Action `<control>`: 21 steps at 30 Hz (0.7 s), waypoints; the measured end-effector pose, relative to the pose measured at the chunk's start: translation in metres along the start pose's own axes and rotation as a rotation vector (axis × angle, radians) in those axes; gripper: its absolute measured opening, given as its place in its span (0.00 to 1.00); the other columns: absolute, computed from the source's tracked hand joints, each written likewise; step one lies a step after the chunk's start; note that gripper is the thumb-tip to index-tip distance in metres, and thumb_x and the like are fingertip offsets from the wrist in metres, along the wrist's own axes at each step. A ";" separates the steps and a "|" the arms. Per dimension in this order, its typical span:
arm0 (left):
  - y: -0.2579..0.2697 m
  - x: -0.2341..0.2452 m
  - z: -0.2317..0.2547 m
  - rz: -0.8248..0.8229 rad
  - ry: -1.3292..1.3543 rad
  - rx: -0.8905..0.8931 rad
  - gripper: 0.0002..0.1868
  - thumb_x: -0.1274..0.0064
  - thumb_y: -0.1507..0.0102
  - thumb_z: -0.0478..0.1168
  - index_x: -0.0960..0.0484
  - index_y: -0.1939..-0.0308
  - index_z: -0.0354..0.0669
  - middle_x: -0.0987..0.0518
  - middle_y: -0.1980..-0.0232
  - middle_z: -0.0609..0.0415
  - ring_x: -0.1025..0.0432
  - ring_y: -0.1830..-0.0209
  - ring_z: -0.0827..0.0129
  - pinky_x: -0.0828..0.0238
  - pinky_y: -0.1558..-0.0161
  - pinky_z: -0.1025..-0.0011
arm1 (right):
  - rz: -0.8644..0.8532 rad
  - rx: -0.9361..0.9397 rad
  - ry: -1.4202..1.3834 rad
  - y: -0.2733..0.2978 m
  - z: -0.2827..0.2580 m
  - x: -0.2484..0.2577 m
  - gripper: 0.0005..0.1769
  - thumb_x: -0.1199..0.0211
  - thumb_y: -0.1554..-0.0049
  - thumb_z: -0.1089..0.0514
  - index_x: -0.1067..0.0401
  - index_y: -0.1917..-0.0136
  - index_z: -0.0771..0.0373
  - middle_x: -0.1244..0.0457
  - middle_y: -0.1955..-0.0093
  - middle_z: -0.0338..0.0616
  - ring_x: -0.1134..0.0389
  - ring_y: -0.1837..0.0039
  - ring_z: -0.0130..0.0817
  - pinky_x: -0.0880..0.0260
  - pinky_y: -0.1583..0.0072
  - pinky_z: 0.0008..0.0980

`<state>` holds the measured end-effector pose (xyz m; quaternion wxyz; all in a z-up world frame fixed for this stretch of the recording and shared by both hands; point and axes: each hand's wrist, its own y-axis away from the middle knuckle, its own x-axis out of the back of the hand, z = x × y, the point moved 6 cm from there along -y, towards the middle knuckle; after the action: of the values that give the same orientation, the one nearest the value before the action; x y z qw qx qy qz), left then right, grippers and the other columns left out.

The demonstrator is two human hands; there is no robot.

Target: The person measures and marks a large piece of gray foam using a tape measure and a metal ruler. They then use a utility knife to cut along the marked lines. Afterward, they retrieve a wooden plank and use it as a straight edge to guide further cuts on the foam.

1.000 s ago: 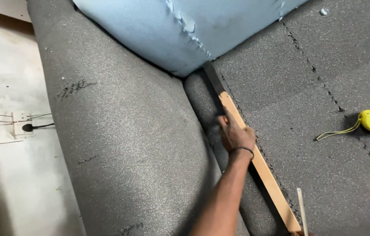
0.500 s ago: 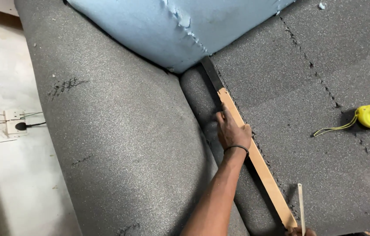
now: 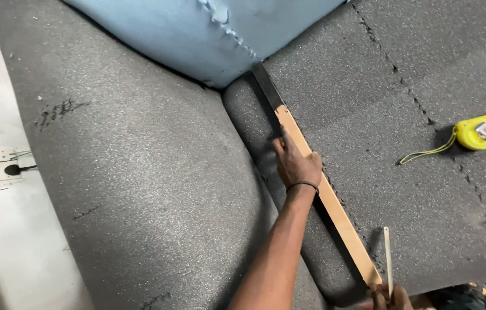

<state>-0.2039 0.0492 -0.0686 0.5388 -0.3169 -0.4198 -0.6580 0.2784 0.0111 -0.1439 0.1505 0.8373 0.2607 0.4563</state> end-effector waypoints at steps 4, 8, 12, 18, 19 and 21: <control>-0.007 -0.001 -0.001 0.010 0.033 -0.018 0.61 0.32 0.47 0.36 0.40 0.09 0.45 0.28 0.29 0.44 0.19 0.46 0.34 0.20 0.46 0.41 | 0.035 -0.156 -0.420 0.001 0.006 -0.015 0.12 0.27 0.31 0.50 0.24 0.52 0.57 0.29 0.67 0.43 0.34 0.73 0.33 0.35 0.65 0.28; -0.016 -0.001 -0.005 0.036 0.021 -0.027 0.61 0.33 0.48 0.37 0.38 0.09 0.45 0.26 0.30 0.42 0.19 0.43 0.34 0.19 0.44 0.42 | -0.012 -0.188 -0.384 -0.003 0.006 -0.025 0.07 0.25 0.29 0.56 0.21 0.47 0.59 0.25 0.60 0.45 0.27 0.60 0.29 0.34 0.58 0.23; -0.017 -0.007 -0.012 0.025 0.024 -0.067 0.63 0.30 0.49 0.41 0.39 0.09 0.45 0.26 0.29 0.42 0.19 0.42 0.35 0.20 0.43 0.42 | -0.195 -0.299 0.136 -0.012 -0.005 -0.002 0.10 0.32 0.33 0.39 0.17 0.45 0.41 0.20 0.47 0.38 0.19 0.42 0.51 0.26 0.36 0.48; -0.024 -0.016 -0.033 -0.047 0.040 -0.189 0.73 0.16 0.50 0.51 0.45 0.07 0.46 0.26 0.27 0.41 0.21 0.35 0.38 0.21 0.36 0.46 | -0.159 -0.369 -0.276 -0.001 -0.076 0.029 0.09 0.30 0.31 0.50 0.17 0.50 0.54 0.24 0.53 0.40 0.26 0.55 0.33 0.21 0.50 0.36; -0.023 -0.015 -0.033 -0.058 0.042 -0.184 0.73 0.16 0.50 0.51 0.45 0.07 0.46 0.26 0.27 0.41 0.21 0.35 0.38 0.21 0.36 0.46 | -0.155 -0.376 -0.267 -0.002 -0.083 0.036 0.09 0.30 0.31 0.50 0.17 0.50 0.54 0.24 0.53 0.40 0.26 0.55 0.33 0.21 0.50 0.36; -0.026 -0.012 -0.031 -0.105 0.031 -0.187 0.76 0.15 0.50 0.53 0.48 0.06 0.46 0.28 0.26 0.41 0.20 0.32 0.40 0.21 0.33 0.48 | -0.150 -0.329 -0.025 -0.007 -0.103 0.048 0.15 0.32 0.31 0.40 0.13 0.51 0.48 0.22 0.55 0.40 0.24 0.52 0.41 0.28 0.46 0.45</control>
<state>-0.2254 0.0283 -0.0989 0.4782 -0.3334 -0.3642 -0.7263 0.2110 0.0454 -0.0588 0.3222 0.7852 0.2423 0.4701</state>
